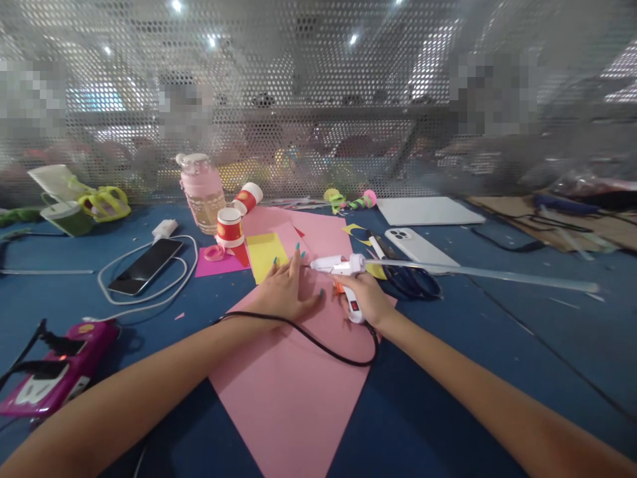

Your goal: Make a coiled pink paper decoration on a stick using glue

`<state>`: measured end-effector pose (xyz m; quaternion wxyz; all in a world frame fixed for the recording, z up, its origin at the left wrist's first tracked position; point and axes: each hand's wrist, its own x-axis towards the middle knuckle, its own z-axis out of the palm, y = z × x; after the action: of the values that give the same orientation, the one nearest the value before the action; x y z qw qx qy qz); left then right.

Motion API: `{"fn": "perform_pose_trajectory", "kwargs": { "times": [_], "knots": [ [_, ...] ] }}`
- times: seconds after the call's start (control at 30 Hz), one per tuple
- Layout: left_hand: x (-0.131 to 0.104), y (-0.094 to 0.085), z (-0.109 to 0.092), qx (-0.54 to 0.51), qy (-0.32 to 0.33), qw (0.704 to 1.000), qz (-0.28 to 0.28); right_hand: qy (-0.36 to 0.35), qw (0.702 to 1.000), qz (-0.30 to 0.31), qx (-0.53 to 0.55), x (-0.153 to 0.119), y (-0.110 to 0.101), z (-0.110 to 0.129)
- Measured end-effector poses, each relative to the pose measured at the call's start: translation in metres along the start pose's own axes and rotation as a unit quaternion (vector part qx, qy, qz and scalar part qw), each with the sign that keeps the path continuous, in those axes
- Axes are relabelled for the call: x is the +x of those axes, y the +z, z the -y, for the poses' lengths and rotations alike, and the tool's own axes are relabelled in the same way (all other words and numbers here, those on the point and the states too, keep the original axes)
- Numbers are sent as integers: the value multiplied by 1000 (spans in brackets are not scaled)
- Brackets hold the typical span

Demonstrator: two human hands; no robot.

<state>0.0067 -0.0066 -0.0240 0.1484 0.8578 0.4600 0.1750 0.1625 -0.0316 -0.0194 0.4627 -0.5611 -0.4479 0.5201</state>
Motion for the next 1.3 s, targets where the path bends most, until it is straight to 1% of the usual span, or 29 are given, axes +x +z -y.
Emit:
{"fn": "perform_pose_trajectory", "kwargs": {
  "times": [0.13, 0.47, 0.7, 1.07, 1.3],
  "knots": [
    [1, 1, 0, -1, -2, 1000, -2, 0, 1000, 5, -1, 0, 1, 1],
    [1, 2, 1, -15, 5, 1000, -10, 10, 1000, -11, -12, 4, 1, 0],
    [1, 1, 1, -15, -2, 1000, -2, 11, 1000, -14, -13, 5, 1, -1],
    [2, 6, 5, -13, 17, 1000, -16, 15, 1000, -27, -3, 4, 0, 0],
    [1, 6, 4, -10, 18, 1000, -22, 16, 999, -34, -6, 3, 1, 1]
  ]
}}
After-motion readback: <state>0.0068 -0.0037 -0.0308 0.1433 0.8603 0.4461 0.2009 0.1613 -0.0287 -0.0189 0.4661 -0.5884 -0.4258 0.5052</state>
